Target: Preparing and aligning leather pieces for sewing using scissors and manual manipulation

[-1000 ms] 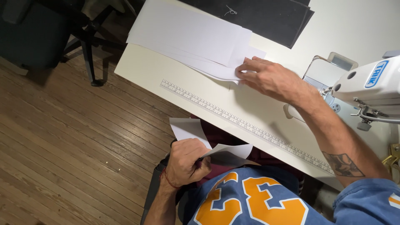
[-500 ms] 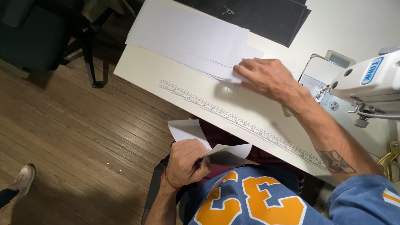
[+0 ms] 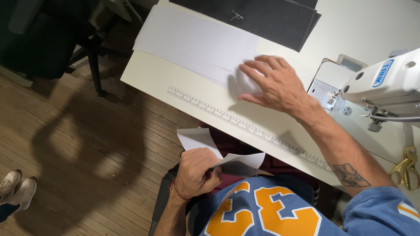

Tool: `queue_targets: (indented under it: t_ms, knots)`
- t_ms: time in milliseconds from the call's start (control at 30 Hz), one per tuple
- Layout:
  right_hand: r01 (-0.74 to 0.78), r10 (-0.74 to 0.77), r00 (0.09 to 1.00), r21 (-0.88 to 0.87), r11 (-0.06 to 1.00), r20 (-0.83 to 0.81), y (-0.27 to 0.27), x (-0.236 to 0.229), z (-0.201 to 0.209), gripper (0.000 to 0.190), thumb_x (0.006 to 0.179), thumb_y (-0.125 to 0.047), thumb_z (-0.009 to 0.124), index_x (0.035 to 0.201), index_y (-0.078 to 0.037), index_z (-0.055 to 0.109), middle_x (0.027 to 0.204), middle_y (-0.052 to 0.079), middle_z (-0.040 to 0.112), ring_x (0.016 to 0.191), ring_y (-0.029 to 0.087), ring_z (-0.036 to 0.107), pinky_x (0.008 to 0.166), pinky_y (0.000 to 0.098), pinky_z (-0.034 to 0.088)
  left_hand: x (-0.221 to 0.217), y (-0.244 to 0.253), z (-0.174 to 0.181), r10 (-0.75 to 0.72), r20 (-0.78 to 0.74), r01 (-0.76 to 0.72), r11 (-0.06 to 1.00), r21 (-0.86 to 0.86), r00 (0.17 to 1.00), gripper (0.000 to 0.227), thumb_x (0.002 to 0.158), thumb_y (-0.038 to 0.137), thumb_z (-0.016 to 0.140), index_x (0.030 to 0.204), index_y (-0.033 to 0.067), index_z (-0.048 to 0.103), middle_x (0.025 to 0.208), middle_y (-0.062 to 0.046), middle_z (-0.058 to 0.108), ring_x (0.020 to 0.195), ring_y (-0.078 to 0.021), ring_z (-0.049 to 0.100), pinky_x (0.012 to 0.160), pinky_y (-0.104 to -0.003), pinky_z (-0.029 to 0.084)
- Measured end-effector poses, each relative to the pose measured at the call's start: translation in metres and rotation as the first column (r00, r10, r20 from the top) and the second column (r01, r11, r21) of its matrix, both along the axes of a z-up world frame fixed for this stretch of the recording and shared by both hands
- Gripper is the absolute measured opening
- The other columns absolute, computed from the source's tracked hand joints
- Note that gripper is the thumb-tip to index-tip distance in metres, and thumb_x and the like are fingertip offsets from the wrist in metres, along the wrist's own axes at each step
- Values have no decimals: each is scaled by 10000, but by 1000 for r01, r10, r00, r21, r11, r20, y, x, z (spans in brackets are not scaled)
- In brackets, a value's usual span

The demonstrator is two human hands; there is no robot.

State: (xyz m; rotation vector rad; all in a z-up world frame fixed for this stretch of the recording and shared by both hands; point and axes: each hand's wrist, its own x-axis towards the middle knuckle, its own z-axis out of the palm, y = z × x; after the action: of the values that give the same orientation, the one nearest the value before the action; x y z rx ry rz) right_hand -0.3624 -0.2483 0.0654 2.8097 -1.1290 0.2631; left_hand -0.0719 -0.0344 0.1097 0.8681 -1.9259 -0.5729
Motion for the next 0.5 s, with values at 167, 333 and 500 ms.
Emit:
queue_targets:
  t_ms: [167, 333, 500]
  knots:
    - [-74, 71, 997, 83, 994, 35, 7, -4, 5, 749, 1232, -662, 422, 1703, -121, 638, 1735, 111, 671, 1702, 334, 496, 1420, 637, 261, -3, 0, 6, 78, -38, -75, 995, 73, 996, 240, 1127, 108, 579, 892, 67, 606, 760, -75, 537, 625, -252, 468, 589, -426, 376]
    - [-493, -287, 575, 605, 625, 766, 69, 3, 48, 649, 1178, -427, 367, 1631, -57, 647, 1596, 190, 735, 1578, 372, 629, 1353, 586, 454, 4, 4, -30, 321, -196, -272, 931, 244, 926, 319, 1172, 212, 588, 911, 72, 706, 703, -21, 562, 617, -132, 497, 546, -345, 452]
    - [-612, -538, 266, 571, 547, 800, 106, 16, 50, 539, 956, -35, 664, 1487, 55, 699, 1342, 242, 804, 1267, 344, 749, 1135, 532, 589, -8, -6, -23, 307, -397, -224, 944, 242, 865, 207, 1106, 46, 682, 1034, -26, 862, 799, -144, 787, 735, -211, 738, 595, -395, 586]
